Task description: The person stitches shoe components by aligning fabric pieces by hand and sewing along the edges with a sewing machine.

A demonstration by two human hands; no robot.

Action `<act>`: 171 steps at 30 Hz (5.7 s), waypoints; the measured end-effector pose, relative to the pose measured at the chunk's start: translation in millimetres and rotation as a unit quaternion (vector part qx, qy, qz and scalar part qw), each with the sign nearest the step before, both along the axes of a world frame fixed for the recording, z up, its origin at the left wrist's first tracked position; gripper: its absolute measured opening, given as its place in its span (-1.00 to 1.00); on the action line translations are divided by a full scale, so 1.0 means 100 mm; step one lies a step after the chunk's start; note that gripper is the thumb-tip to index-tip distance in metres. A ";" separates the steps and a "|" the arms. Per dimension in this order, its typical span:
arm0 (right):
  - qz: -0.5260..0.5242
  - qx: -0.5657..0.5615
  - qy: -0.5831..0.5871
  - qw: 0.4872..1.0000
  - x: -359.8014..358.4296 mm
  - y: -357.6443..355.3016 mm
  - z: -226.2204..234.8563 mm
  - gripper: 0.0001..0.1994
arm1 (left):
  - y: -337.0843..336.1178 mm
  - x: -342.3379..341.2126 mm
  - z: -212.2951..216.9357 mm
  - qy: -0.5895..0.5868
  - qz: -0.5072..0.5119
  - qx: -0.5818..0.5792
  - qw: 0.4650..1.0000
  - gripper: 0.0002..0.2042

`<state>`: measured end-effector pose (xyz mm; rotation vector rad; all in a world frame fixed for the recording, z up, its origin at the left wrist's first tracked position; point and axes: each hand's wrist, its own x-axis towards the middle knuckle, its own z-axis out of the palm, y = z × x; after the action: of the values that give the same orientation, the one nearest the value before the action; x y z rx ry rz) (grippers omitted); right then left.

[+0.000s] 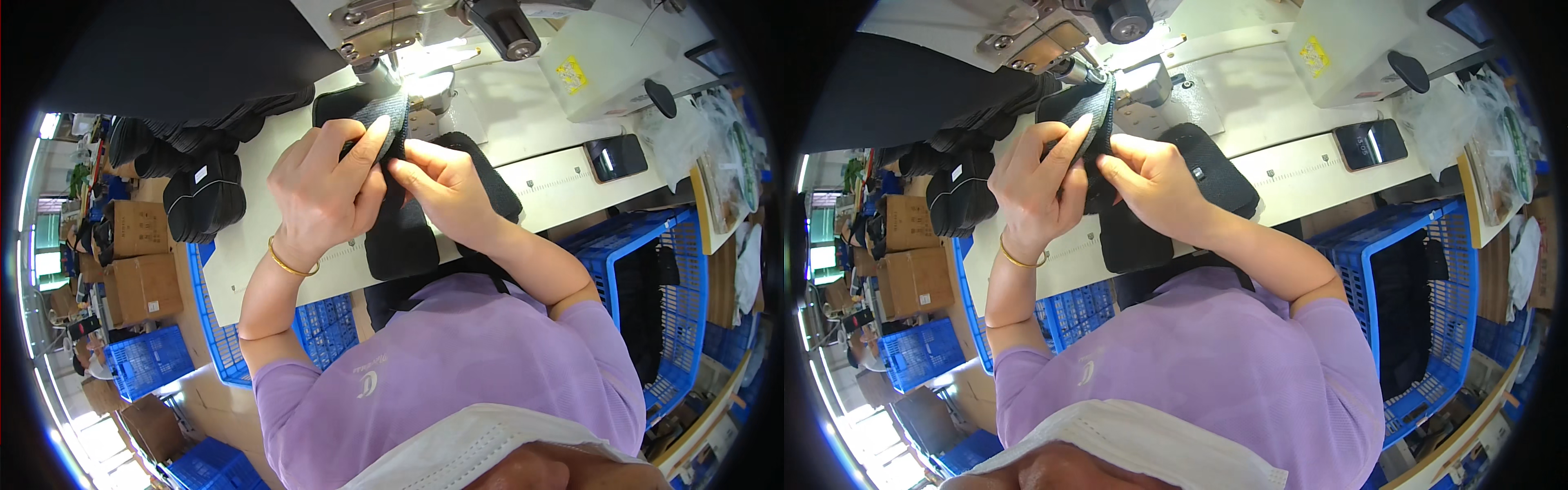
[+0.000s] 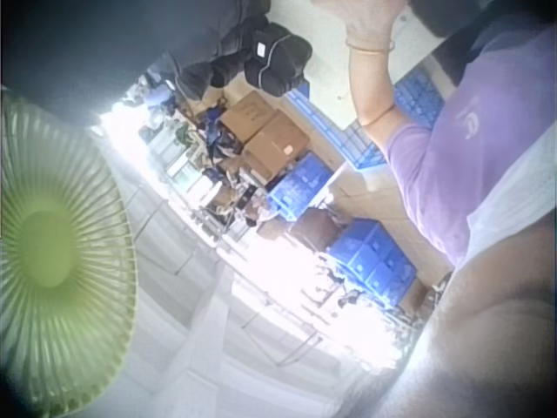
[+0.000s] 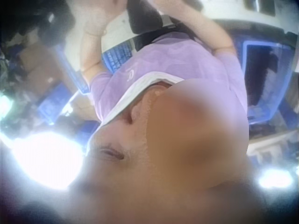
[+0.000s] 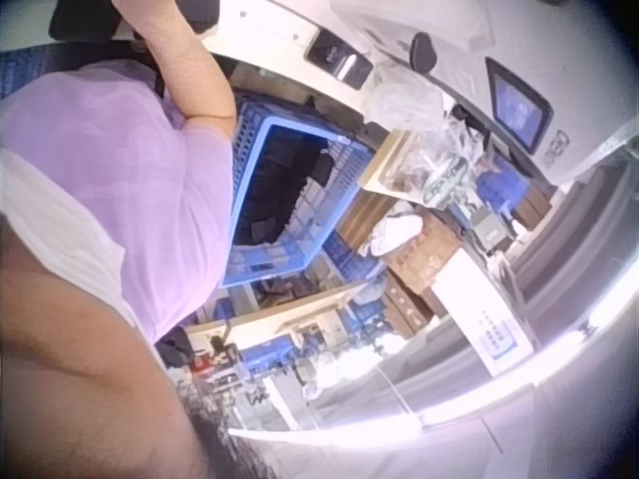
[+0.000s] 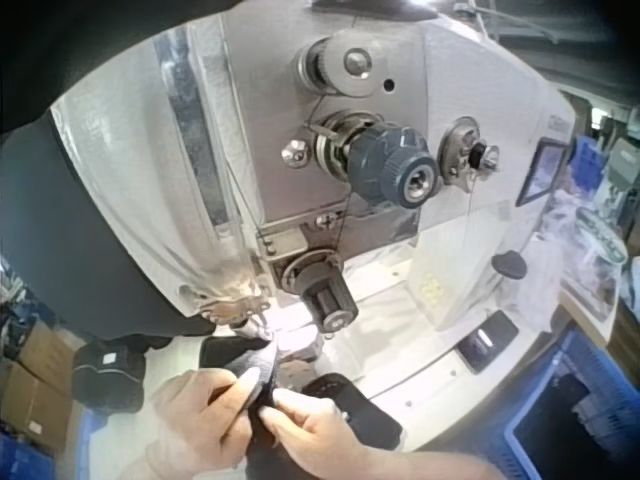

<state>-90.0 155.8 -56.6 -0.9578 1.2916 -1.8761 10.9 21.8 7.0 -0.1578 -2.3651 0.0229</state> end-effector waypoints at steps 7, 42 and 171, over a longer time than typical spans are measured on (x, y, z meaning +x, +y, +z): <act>-0.044 0.004 0.039 0.998 0.01 0.09 -0.01 -0.82 | 0.16 -0.03 -0.13 0.021 0.003 -0.023 1.000 -0.63; -0.006 0.003 -0.008 1.000 -0.25 -0.04 0.14 -0.76 | -0.08 -0.13 -0.24 0.124 -0.012 0.138 0.983 -0.63; 0.090 -0.113 -0.247 0.958 0.06 -0.13 0.07 -0.50 | -0.13 -0.25 -0.18 0.054 -0.051 -0.059 0.995 -0.63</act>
<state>-84.3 142.7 -50.0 -0.6284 0.6846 -1.9780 -14.2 8.7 -11.3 -0.3260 -2.2458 0.1207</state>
